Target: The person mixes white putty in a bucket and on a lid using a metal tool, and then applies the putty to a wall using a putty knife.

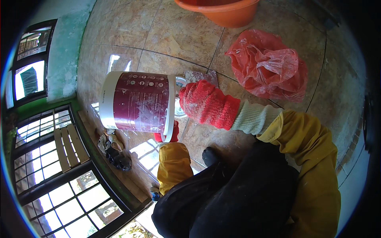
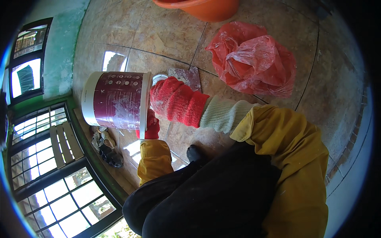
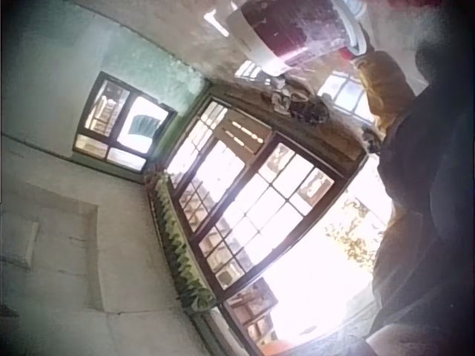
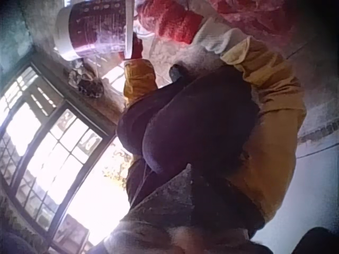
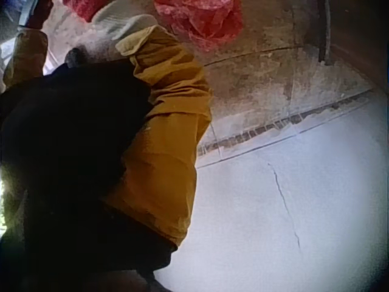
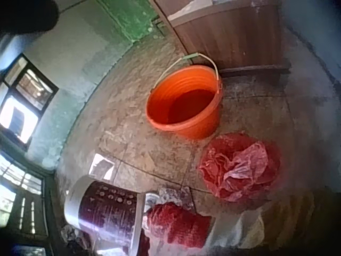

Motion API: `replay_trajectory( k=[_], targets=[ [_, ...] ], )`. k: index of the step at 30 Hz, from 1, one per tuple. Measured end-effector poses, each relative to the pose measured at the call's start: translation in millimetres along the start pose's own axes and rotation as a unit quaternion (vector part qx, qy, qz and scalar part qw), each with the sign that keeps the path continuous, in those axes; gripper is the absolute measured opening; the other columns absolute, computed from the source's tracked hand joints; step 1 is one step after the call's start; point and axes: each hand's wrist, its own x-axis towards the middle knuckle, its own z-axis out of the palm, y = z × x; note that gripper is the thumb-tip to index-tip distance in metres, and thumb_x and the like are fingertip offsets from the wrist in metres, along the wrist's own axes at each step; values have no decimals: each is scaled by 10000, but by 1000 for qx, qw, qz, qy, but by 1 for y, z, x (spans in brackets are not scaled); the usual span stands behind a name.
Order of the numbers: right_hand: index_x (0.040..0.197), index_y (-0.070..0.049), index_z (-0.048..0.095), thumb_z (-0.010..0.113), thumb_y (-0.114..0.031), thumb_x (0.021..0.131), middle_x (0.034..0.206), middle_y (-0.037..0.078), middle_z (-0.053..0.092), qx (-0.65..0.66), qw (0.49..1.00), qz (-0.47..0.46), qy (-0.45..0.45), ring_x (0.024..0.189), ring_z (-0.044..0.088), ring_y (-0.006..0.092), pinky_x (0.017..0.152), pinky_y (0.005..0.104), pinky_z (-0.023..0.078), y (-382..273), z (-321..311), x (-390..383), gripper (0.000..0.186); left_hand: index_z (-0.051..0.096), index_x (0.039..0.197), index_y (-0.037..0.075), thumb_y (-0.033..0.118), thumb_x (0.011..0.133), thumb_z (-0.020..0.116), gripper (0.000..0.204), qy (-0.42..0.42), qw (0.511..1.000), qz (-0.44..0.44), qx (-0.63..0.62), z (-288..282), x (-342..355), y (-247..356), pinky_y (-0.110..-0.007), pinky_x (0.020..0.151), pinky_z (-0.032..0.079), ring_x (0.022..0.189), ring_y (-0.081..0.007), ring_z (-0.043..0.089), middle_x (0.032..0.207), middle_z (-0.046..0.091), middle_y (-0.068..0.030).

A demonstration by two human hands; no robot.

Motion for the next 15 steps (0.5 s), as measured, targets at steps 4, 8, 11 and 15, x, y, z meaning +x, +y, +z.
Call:
replay_trajectory(
  k=[4,8,11,15],
  targets=[
    [718,-71,535,520,-211,727,579,59,484,0,999,-39,0,510,495,168,422,326,361,5,-5,0,141,493,903,40,89,816,444,112,26,983,132,-124,-5,3,10,-217,446,315,536,-83,407,694,447,1],
    [735,-82,546,525,-211,722,587,60,483,21,999,-23,-23,507,499,174,421,337,377,13,6,-11,131,537,1089,62,332,826,511,378,138,919,221,297,-10,0,27,-360,715,430,778,-234,550,894,581,-111],
    [751,-104,603,542,-223,732,677,80,532,-50,998,16,-44,576,563,221,436,381,424,11,3,-21,134,492,1134,46,292,862,468,368,17,992,74,-96,-13,4,-3,-268,541,370,625,-155,458,802,512,-63],
    [854,-104,551,523,-209,732,697,84,504,-97,993,59,-42,570,534,207,456,370,417,4,23,-41,163,481,1135,25,146,797,511,361,92,940,220,242,-2,4,-4,-203,443,318,540,-112,420,775,493,-24]
  ],
)
